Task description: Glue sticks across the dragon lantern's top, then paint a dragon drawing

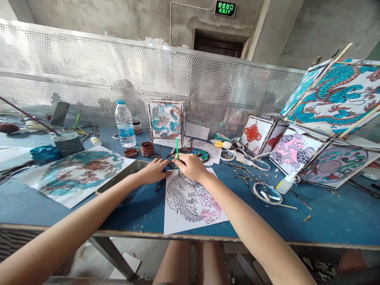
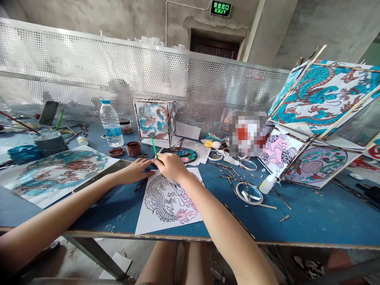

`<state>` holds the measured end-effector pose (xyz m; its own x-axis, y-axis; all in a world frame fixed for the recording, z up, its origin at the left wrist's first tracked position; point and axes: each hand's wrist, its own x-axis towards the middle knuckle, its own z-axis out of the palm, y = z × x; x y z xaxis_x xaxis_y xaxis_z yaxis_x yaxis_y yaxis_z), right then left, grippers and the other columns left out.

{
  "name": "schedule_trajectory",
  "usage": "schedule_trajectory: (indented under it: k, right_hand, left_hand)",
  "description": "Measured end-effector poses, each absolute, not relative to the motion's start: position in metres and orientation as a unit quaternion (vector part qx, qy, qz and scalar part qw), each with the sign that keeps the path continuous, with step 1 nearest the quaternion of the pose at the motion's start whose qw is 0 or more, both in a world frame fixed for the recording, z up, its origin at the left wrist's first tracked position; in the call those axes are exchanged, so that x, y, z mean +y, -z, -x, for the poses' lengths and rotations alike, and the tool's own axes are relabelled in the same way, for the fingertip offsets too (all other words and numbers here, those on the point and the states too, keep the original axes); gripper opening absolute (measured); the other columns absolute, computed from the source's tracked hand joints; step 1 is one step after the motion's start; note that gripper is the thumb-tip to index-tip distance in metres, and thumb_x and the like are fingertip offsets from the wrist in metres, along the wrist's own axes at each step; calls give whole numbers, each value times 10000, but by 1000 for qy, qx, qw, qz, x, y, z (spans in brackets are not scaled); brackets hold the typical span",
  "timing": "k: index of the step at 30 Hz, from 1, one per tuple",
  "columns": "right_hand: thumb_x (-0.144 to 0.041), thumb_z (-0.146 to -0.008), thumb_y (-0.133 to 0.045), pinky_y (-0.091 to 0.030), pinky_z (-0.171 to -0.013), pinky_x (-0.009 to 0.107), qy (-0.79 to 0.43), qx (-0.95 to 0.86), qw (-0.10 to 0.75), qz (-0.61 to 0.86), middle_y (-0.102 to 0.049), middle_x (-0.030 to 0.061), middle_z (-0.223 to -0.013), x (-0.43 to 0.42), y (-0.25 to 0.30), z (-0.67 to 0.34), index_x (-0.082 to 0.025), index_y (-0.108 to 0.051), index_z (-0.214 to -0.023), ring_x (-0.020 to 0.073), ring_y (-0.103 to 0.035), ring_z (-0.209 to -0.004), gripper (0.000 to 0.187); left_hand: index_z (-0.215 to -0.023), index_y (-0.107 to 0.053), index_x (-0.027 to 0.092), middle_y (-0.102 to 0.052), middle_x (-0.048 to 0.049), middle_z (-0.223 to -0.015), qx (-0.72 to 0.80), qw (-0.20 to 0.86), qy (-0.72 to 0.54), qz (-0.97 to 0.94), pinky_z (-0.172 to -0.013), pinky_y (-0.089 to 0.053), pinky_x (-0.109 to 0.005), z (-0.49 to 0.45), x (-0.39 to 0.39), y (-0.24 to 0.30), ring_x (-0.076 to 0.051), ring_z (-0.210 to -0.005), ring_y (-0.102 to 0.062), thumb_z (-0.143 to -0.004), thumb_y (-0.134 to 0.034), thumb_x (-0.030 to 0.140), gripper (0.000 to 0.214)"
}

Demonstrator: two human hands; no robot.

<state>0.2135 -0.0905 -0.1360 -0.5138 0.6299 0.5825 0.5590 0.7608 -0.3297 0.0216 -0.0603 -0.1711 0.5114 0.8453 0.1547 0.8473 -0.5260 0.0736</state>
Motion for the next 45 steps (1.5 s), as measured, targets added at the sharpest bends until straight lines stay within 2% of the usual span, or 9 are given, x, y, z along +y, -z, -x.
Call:
schedule_trajectory:
  k: [7,13,20,27,33,40,45]
  right_hand:
    - [-337,-931,-380,-338,-599,220,-137,-883,354,278,-582,-1,-630,-101,131,-206,-175,-550,-681,113,-522,-603,343]
    - [-307,-911,-419,-303,-569,236,-63,-867,364,335,-561,16,-631,-92,134,-212,-168,-533,-670,131,-522,-614,300]
    - [-345,-925,-395,-330,-594,217,-132,-882,355,282,-590,2,-638,-101,131,-206,-172,-547,-670,112,-521,-608,343]
    - [-292,-911,-415,-308,-584,241,-34,-877,323,353,-638,43,-707,-92,131,-217,-165,-587,-754,143,-555,-663,265]
    - [-281,-916,-399,-312,-579,230,-70,-895,318,305,-611,18,-652,-102,130,-207,-165,-571,-722,117,-530,-603,284]
    - [-281,-904,-425,-292,-570,241,-23,-882,313,351,-645,46,-703,-96,129,-216,-160,-596,-744,138,-551,-644,263]
    - [-283,-911,-407,-302,-569,232,-68,-891,315,319,-621,21,-650,-101,129,-211,-163,-577,-711,117,-519,-592,288]
  left_hand:
    - [-1073,-548,176,-552,-126,-1154,-476,7,84,876,-941,-359,-431,-19,-59,173,-302,-1126,-443,-826,-425,384,345]
    - [-1173,-495,150,-533,-144,-1189,-489,3,90,867,-929,-362,-445,-21,-59,173,-327,-1142,-428,-819,-422,451,470]
    - [-1071,-557,171,-559,-127,-1144,-477,8,91,874,-938,-364,-424,-20,-59,173,-298,-1115,-453,-822,-430,393,356]
    - [-1133,-522,177,-551,-132,-1162,-484,-3,92,870,-928,-357,-449,-21,-61,171,-326,-1139,-429,-817,-411,461,440]
    - [-1036,-556,202,-574,-108,-1122,-468,2,107,877,-939,-357,-424,-18,-58,175,-290,-1101,-461,-818,-441,406,320]
    - [-1148,-504,184,-548,-123,-1149,-488,5,92,868,-931,-359,-436,-19,-60,174,-319,-1137,-437,-819,-423,467,442]
    - [-1106,-522,168,-542,-136,-1157,-481,0,75,873,-935,-357,-432,-20,-61,170,-311,-1131,-439,-827,-416,423,392]
